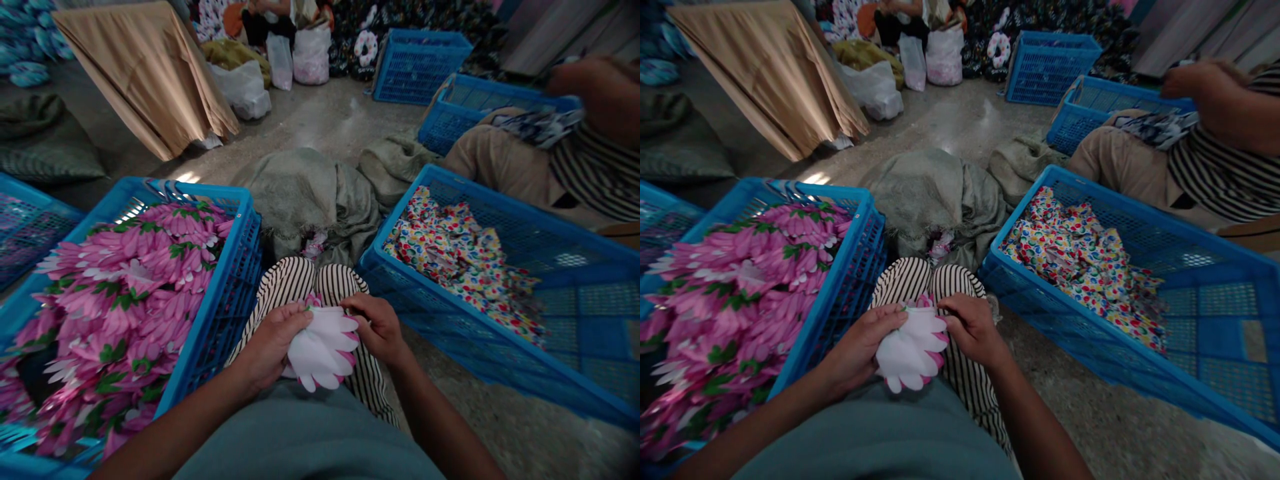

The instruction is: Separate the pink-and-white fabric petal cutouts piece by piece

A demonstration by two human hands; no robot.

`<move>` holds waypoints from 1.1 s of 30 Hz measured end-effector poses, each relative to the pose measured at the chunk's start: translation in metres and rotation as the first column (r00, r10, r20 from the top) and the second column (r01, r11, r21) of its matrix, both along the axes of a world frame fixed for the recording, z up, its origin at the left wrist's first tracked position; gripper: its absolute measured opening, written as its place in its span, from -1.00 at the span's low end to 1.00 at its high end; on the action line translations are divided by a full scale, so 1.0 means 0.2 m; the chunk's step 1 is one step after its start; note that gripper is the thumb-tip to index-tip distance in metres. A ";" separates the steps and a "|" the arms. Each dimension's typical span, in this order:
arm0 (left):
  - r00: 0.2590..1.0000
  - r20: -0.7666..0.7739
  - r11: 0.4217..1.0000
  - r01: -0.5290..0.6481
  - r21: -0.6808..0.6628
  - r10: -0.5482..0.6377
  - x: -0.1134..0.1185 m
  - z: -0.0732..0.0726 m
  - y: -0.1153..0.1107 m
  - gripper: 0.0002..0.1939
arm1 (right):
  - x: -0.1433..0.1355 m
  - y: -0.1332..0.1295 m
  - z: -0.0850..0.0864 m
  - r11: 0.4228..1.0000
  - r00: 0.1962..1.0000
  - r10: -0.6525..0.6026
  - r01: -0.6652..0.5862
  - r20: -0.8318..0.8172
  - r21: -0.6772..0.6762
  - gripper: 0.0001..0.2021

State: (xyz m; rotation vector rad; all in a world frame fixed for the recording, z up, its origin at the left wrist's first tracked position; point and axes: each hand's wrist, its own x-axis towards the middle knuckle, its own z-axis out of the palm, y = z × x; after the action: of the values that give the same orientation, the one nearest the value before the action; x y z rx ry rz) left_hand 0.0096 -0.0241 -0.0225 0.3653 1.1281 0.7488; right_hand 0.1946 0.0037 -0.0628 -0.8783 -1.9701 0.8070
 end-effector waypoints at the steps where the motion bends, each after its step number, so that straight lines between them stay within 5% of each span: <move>1: 1.000 -0.001 1.000 0.002 0.002 -0.002 0.00 0.00 0.00 -0.84 | 0.00 0.00 0.00 1.000 1.000 -0.008 0.008 0.005 0.020 -0.80; 18: 0.999 -0.018 0.999 0.048 0.015 -0.048 0.01 0.00 -0.02 -0.85 | -0.02 -0.01 0.01 0.999 1.000 -0.009 0.010 -0.018 0.031 -0.82; 25: 0.992 -0.105 0.997 0.073 0.026 -0.070 -0.01 0.01 -0.02 -0.84 | 0.02 -0.02 0.03 0.975 0.975 -0.220 0.219 -0.015 -0.048 -0.83; 33: 0.980 -0.163 0.988 0.130 0.078 -0.116 -0.01 -0.02 -0.02 -0.79 | 0.11 -0.01 0.17 0.975 0.900 -0.024 -0.075 0.436 0.207 -0.81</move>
State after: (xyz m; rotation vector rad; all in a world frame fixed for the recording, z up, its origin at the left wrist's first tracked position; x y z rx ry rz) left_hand 0.0069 -0.0288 -0.0259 0.5720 1.2118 0.6702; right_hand 0.2170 0.0009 -0.0285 -0.9613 -2.4114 0.4118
